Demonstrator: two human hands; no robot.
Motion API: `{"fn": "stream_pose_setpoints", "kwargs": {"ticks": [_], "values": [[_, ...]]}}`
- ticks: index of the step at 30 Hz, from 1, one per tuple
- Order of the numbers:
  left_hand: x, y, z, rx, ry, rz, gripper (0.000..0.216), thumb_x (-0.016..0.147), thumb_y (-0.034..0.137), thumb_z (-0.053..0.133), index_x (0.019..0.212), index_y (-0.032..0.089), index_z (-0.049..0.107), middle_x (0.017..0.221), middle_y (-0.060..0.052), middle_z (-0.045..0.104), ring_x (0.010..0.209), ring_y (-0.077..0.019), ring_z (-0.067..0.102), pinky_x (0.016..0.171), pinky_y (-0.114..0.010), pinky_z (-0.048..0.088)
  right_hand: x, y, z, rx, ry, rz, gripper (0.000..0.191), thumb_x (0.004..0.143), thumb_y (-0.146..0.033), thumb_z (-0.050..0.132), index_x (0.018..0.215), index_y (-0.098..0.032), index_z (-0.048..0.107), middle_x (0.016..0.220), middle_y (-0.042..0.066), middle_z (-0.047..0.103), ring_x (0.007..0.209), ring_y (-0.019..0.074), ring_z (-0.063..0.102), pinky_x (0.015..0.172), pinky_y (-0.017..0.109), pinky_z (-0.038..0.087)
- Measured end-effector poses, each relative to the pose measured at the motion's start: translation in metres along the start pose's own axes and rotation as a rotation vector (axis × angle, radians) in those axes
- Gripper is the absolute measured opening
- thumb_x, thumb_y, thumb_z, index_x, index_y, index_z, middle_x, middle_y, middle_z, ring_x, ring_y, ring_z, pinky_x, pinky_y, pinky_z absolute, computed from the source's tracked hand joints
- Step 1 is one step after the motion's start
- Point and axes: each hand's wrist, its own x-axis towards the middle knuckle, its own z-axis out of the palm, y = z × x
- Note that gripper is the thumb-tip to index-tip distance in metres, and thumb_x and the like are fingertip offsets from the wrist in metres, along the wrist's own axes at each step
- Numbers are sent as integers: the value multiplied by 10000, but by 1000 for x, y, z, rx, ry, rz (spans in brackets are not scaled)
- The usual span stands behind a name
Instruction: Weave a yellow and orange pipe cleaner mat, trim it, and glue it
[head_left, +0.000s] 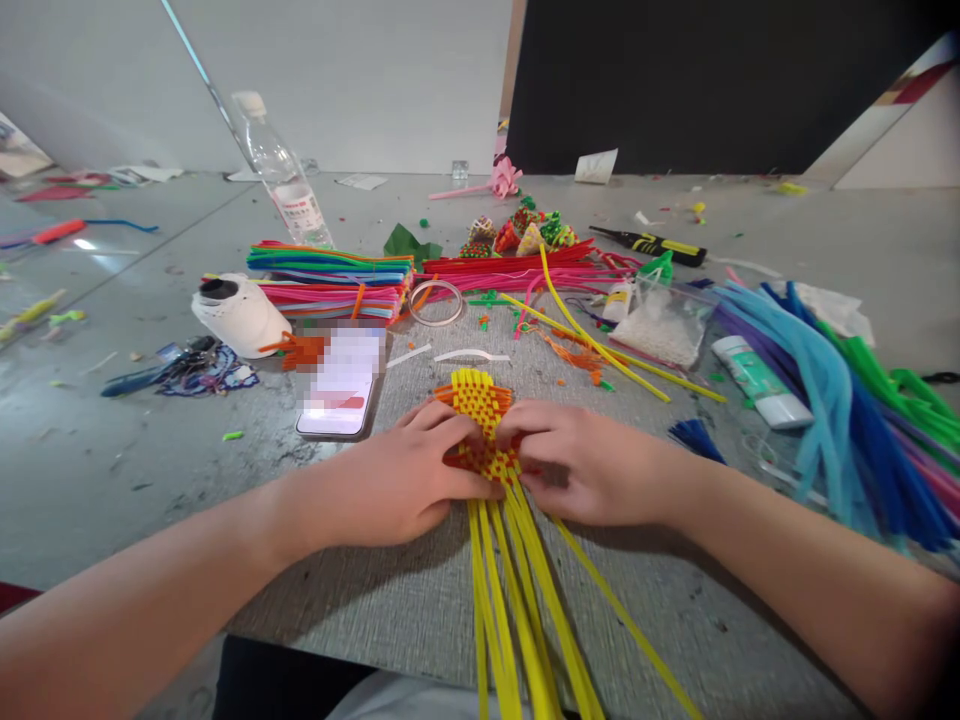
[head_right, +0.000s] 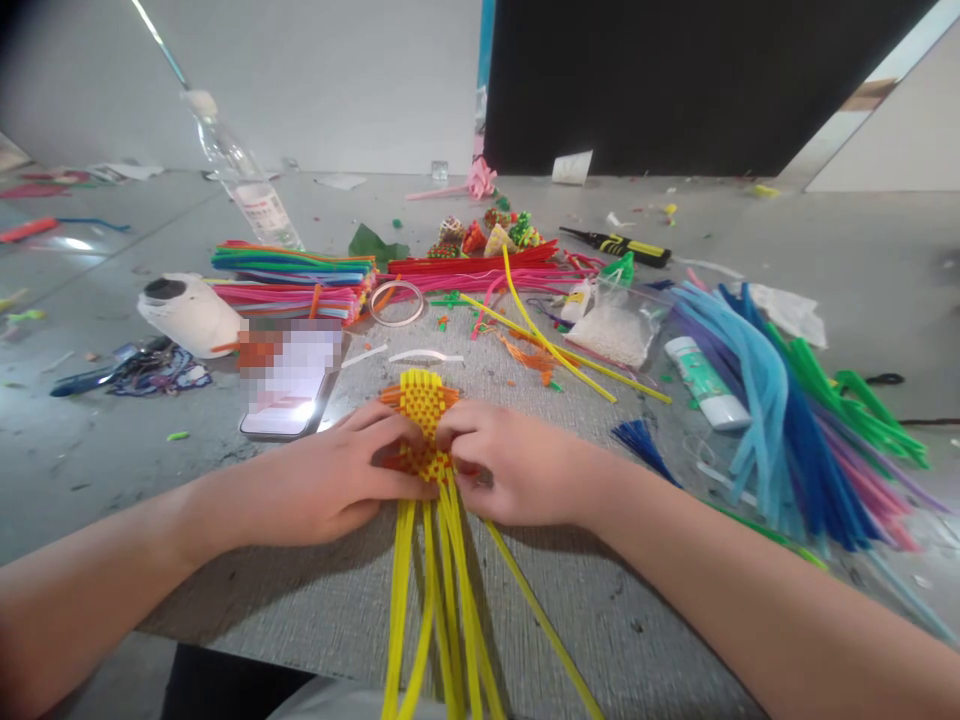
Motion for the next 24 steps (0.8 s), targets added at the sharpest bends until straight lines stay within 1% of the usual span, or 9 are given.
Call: {"fn": "stream_pose_setpoints", "kwargs": {"ticks": [3,5,9,13,17,19,22,24], "values": [[1,0,0,9,6,1,475,961,113,597,1347,352,736,1221,-116,559,1280,-336,491,1133,-571,475,-1,1,-4,-5,-23,-42,168,876,-47,628,802,-186,687,1073,122,715,1015,243,666,909,398,554],[1,1,0,28,14,-1,462,956,119,606,1335,349,735,1226,-115,554,1287,-340,483,1146,-584,462,0,1,-4,-37,-24,-41,161,890,-62,638,798,-185,685,1063,122,711,1022,244,665,911,396,557],[2,3,0,50,12,1,413,967,132,599,1298,333,742,1236,-118,552,1275,-338,485,1146,-594,463,1,3,2,-112,-20,-36,154,906,-84,644,788,-177,680,1025,127,710,1027,258,660,903,411,562],[2,3,0,49,0,9,429,974,137,599,1325,344,731,1231,-119,550,1279,-344,482,1142,-611,462,1,1,7,-140,2,-37,158,913,-79,609,794,-165,668,972,131,706,1006,272,650,886,425,554],[2,3,-1,38,-2,10,475,965,118,603,1331,391,732,1234,-108,549,1291,-344,475,1134,-604,474,3,-11,7,-90,25,78,54,869,-107,660,870,-160,673,999,121,703,972,258,641,855,403,538],[2,3,-1,28,-10,2,482,962,110,601,1325,396,735,1234,-105,549,1298,-341,473,1144,-602,470,6,-18,7,-114,2,144,36,866,-139,687,844,-164,675,996,115,697,942,250,637,810,384,522],[2,3,-3,17,-13,0,500,959,103,598,1332,407,734,1236,-103,552,1299,-336,479,1134,-584,484,10,-22,10,-186,-33,221,114,860,-164,720,758,-169,671,951,100,685,898,240,628,734,357,485],[2,3,-4,13,3,8,504,953,95,605,1325,406,741,1240,-102,561,1295,-330,486,1129,-556,494,13,-21,13,-224,-53,240,144,852,-155,732,721,-168,675,901,87,677,866,231,622,703,349,465]]}}
